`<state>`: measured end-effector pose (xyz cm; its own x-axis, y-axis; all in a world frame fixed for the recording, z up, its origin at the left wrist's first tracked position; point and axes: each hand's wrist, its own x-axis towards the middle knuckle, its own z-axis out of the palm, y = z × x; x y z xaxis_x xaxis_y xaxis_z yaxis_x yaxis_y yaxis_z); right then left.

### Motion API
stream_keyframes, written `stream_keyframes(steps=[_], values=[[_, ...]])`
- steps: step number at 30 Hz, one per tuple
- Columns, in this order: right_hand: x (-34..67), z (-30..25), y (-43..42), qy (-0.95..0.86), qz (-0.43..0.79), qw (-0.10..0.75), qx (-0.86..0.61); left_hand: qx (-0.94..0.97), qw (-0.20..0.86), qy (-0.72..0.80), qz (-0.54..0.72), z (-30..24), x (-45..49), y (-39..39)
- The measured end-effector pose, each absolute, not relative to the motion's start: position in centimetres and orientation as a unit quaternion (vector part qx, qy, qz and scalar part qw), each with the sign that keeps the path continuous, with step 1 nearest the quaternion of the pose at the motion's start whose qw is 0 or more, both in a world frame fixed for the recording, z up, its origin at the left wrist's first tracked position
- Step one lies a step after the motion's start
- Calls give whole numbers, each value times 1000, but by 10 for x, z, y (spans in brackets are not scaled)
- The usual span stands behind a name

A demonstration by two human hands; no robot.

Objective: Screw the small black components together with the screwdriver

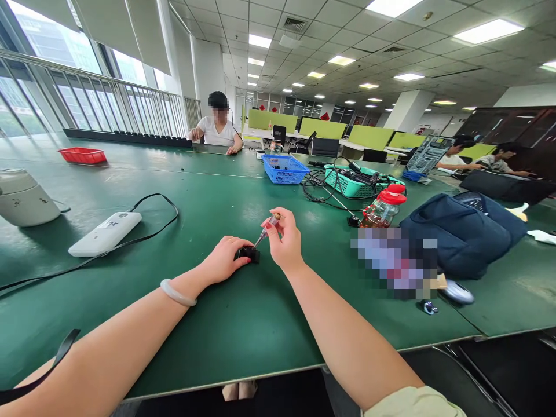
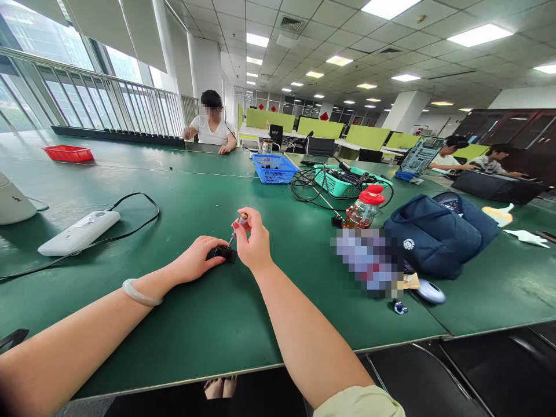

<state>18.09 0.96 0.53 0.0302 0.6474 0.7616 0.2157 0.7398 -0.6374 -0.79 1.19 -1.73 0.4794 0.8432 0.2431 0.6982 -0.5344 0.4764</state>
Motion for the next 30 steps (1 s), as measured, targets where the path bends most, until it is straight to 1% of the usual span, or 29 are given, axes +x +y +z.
stream_keyframes(steps=[10,30], values=[[182,6,9,-689,142,636,-318,844,162,459,227,-18,-8,12],[182,8,6,-697,127,629,-320,844,162,458,229,-16,-7,12]])
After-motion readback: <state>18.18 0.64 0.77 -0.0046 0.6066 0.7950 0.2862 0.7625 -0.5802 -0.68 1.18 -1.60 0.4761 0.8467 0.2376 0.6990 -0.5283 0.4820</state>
